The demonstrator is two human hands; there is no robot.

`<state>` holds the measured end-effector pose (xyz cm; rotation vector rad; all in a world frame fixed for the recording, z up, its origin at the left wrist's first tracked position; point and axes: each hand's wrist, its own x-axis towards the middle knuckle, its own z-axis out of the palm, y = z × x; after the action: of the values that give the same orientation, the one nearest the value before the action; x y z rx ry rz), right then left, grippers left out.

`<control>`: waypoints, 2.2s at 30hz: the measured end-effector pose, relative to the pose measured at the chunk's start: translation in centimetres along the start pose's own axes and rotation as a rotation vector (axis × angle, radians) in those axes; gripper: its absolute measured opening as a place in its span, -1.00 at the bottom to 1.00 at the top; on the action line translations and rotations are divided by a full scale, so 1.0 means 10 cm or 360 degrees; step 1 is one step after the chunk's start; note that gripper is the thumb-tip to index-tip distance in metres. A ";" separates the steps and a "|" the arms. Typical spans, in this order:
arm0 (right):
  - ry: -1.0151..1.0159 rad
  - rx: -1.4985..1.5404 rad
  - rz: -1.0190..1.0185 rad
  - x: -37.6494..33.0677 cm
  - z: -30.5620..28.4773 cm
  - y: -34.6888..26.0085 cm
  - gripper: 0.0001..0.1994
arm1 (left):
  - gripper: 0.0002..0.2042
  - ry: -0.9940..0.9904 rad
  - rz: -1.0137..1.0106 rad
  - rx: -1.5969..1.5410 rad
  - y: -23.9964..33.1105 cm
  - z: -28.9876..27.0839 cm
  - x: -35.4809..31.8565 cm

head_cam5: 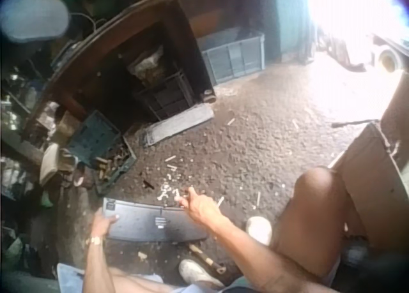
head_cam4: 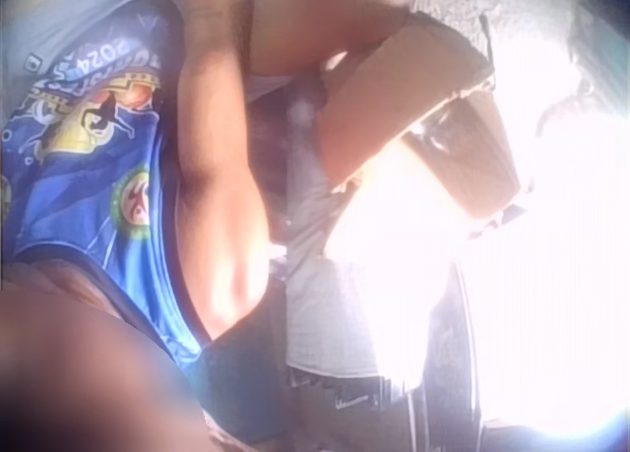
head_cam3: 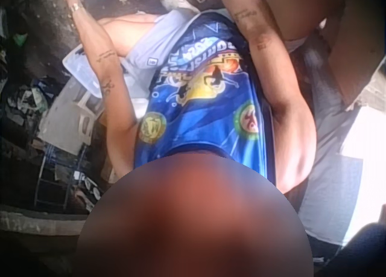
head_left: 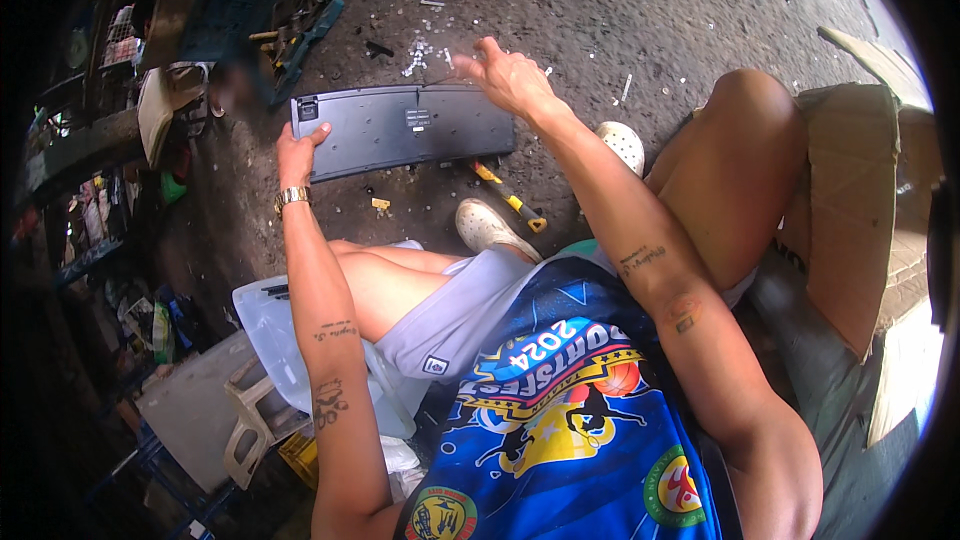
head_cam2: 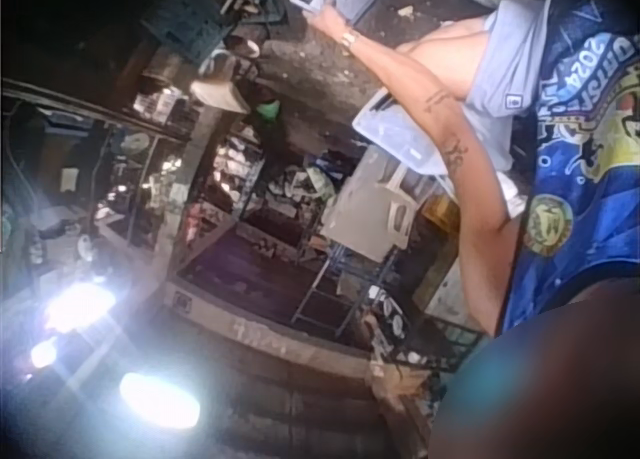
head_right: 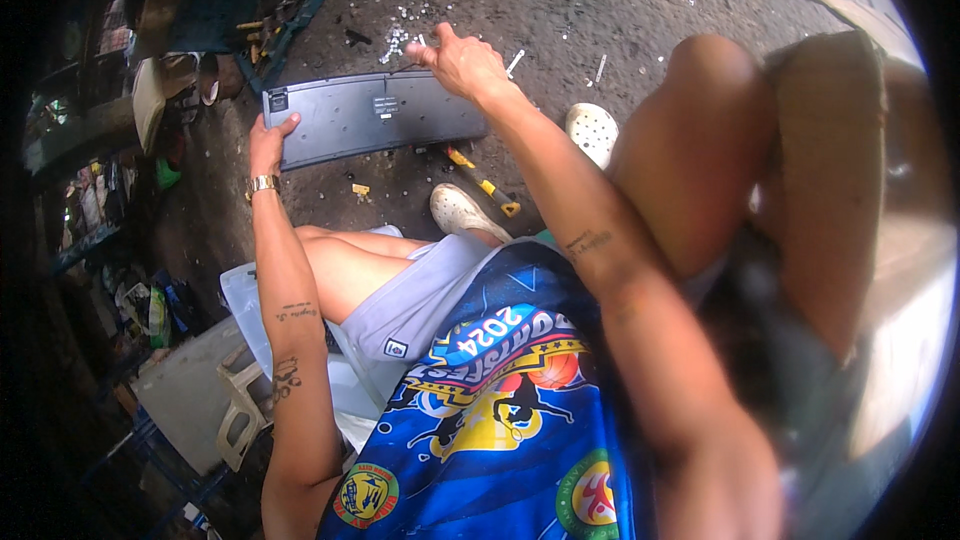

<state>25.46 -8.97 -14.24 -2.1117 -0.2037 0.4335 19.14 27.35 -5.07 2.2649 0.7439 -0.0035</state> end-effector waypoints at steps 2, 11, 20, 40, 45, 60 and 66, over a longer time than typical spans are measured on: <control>-0.0065 -0.0024 0.0058 0.01 -0.02 0.00 -0.53 | -0.61 -0.0027 0.0004 -0.0089 0.00 0.00 0.01; -0.0045 0.0078 0.0098 0.09 -0.03 -0.02 -0.46 | -0.59 -0.0031 0.0012 -0.0077 -0.05 0.00 0.03; -0.0057 0.0033 -0.0136 0.05 -0.06 -0.04 -0.52 | -0.60 -0.0015 0.0031 -0.0056 -0.03 -0.01 0.02; -0.0138 0.0800 0.0191 0.08 -0.04 0.11 -0.36 | -0.56 -0.0016 -0.0065 0.0049 -0.02 -0.02 0.02; -0.0270 0.0815 0.0190 0.10 -0.08 0.16 -0.37 | -0.58 -0.0044 -0.0057 -0.0052 -0.06 -0.03 0.04; 0.0274 0.0928 0.0579 0.13 0.09 0.84 -0.75 | -0.57 0.0012 -0.0034 0.0046 -0.33 -0.07 0.25; 0.0182 0.0697 0.0480 0.04 0.13 0.73 -0.73 | -0.57 0.0025 -0.0056 0.0085 -0.32 -0.06 0.25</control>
<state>25.21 -11.80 -21.07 -1.7285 0.2602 0.4828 19.43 30.75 -7.29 2.3043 0.8007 -0.0228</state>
